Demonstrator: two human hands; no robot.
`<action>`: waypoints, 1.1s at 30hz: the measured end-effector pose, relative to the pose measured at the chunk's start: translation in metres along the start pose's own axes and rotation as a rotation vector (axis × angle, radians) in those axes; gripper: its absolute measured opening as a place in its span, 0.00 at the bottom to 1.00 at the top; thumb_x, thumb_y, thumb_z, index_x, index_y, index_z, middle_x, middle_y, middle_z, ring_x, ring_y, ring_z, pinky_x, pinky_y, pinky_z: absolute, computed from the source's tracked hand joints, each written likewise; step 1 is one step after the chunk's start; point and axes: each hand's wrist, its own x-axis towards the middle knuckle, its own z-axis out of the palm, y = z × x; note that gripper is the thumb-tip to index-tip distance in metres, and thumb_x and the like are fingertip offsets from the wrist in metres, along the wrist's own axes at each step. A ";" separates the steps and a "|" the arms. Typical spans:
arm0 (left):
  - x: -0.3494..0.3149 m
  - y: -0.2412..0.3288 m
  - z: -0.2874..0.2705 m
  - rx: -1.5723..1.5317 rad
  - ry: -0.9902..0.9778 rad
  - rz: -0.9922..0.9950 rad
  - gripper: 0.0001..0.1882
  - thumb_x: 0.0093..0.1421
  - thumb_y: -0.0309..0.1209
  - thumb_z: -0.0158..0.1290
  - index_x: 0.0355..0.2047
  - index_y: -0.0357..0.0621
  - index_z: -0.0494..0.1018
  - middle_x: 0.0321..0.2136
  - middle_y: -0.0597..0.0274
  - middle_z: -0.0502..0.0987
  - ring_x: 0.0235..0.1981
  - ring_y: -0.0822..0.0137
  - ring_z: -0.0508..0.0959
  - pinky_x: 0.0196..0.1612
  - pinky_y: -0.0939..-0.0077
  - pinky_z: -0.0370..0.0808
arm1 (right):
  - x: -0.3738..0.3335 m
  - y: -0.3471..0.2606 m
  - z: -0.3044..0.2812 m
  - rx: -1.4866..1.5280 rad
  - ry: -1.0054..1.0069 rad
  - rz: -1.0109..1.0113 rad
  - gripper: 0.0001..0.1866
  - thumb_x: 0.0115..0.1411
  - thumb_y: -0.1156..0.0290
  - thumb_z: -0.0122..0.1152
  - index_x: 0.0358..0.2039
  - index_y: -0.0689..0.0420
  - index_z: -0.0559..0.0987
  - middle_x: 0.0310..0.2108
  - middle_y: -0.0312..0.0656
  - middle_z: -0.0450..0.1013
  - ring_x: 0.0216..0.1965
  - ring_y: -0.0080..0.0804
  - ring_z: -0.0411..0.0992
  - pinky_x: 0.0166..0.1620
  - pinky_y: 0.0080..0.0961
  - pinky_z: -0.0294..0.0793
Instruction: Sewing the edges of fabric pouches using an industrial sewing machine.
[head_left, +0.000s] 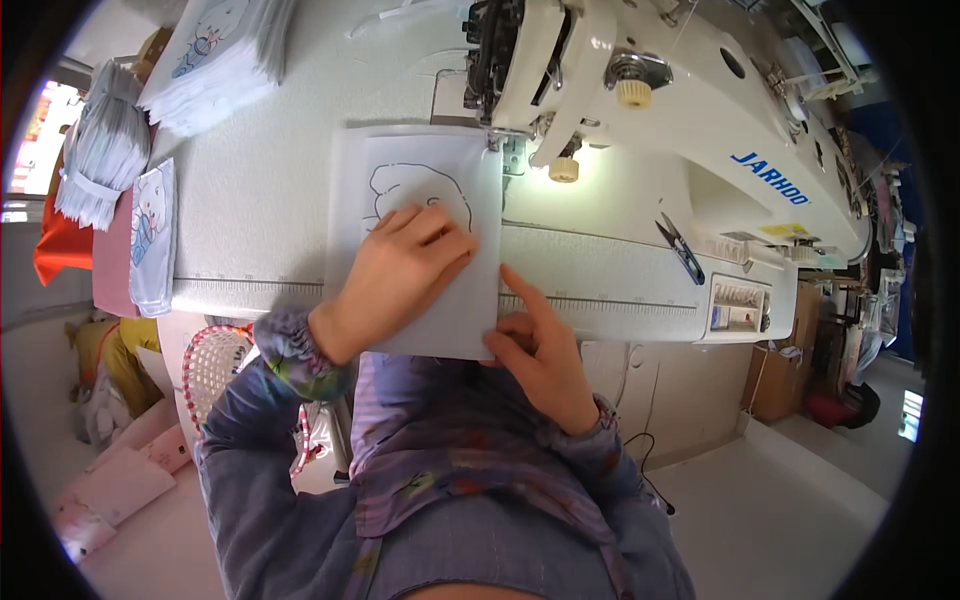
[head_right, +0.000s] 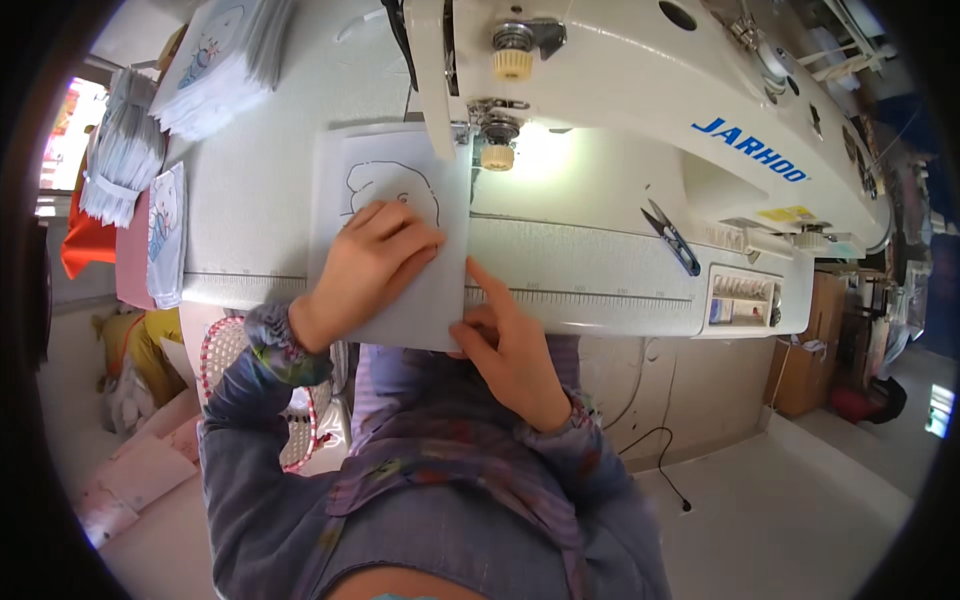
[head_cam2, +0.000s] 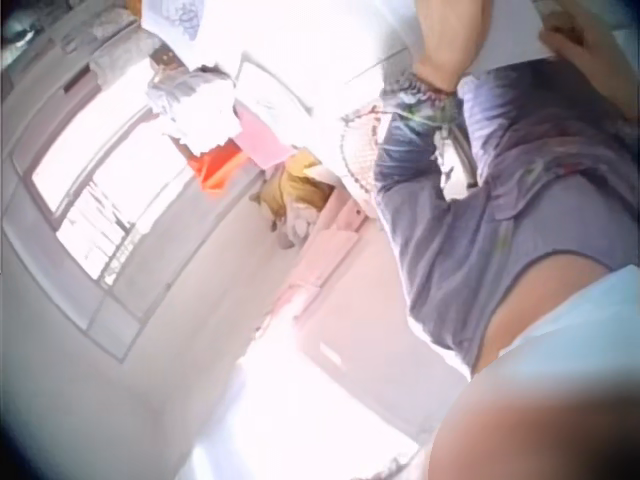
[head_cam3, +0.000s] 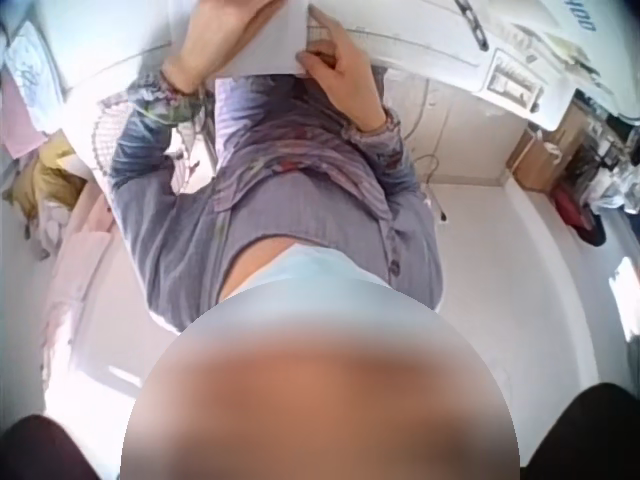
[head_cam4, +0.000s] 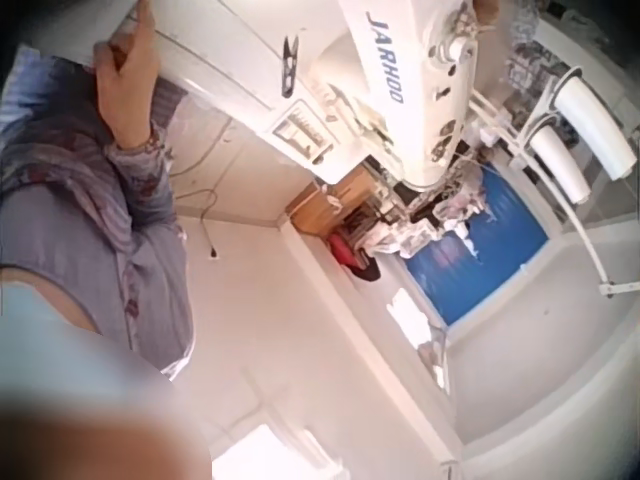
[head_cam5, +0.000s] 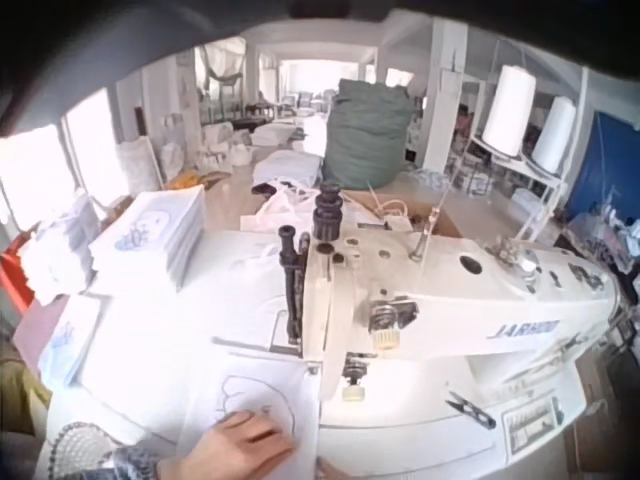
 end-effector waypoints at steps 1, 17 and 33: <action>-0.008 0.004 -0.001 -0.003 -0.007 -0.001 0.14 0.58 0.32 0.66 0.44 0.46 0.80 0.44 0.60 0.78 0.46 0.54 0.79 0.52 0.59 0.76 | 0.000 0.001 0.000 -0.005 0.011 -0.019 0.37 0.71 0.83 0.60 0.78 0.58 0.60 0.37 0.41 0.81 0.37 0.22 0.78 0.43 0.24 0.84; -0.063 0.051 0.000 0.074 -0.035 0.120 0.26 0.52 0.29 0.60 0.54 0.49 0.83 0.49 0.70 0.79 0.53 0.65 0.79 0.54 0.64 0.77 | 0.094 -0.035 -0.047 -1.095 0.140 -0.816 0.28 0.65 0.66 0.72 0.64 0.59 0.78 0.62 0.48 0.77 0.60 0.49 0.75 0.61 0.43 0.73; 0.005 -0.008 -0.003 0.083 0.066 0.080 0.22 0.50 0.30 0.60 0.48 0.53 0.86 0.43 0.75 0.80 0.45 0.65 0.80 0.45 0.69 0.80 | 0.109 -0.035 -0.049 -1.149 0.105 -0.816 0.28 0.61 0.67 0.75 0.61 0.59 0.81 0.62 0.45 0.79 0.64 0.46 0.75 0.63 0.44 0.70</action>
